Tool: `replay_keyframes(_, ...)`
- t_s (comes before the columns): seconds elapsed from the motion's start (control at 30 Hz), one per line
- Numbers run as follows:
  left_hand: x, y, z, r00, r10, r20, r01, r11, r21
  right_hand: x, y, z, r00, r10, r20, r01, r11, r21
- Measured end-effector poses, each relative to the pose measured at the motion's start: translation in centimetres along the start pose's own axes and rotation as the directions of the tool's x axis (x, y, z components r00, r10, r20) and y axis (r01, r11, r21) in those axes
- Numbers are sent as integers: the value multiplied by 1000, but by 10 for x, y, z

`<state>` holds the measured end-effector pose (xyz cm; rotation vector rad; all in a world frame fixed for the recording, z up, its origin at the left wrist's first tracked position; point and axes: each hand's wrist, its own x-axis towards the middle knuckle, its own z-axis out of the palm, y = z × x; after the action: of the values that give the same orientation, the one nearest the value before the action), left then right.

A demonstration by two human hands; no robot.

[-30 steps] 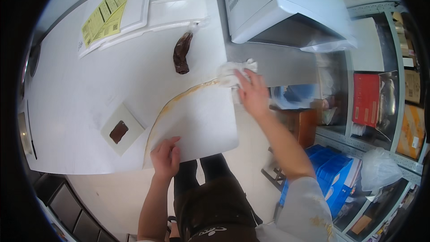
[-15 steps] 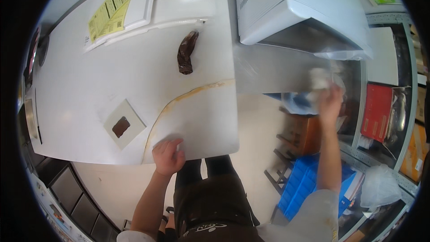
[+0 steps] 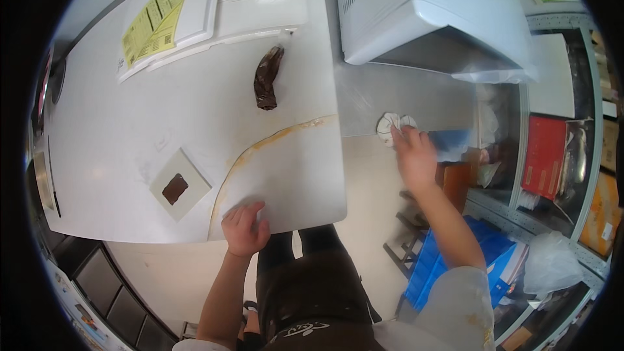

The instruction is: The person wipes the exterior and interior of a microwave with a cloth, removes and wipes the glass tray, and replaces it. Then, the person pipes a brown substance from a bag onto a square paper to create a solid rectangular shape.

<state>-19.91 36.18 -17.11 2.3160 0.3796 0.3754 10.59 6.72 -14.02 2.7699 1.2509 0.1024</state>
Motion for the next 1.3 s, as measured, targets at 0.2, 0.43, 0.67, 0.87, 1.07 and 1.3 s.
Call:
replay_keyframes(0.2, -3, -3, 0, 1000, -6, 17, 6, 1000, -1, 22, -59, -8, 992, -126, -7, 125, 970, 207)
replay_keyframes(0.43, -3, 1, -2, 1000, -23, 16, 23, 1000, -1, 12, -20, -12, 1000, -5, -8, 6, 990, 139)
replay_keyframes(0.67, -6, -4, 1, 1000, -5, 25, 4, 999, 38, 35, -70, -17, 998, -16, 59, -7, 925, 379)
replay_keyframes(0.87, -4, -2, -3, 997, 5, 75, -10, 998, 65, 49, -60, -15, 995, 100, 5, -91, 885, 456)
replay_keyframes(1.07, -4, -1, 0, 999, -23, 44, 21, 998, 56, 26, -38, -21, 962, -254, 104, 213, 930, 299)
replay_keyframes(1.3, -5, 2, -2, 999, -12, 52, 9, 997, 72, 31, -28, -51, 989, 113, -99, -59, 901, 430)
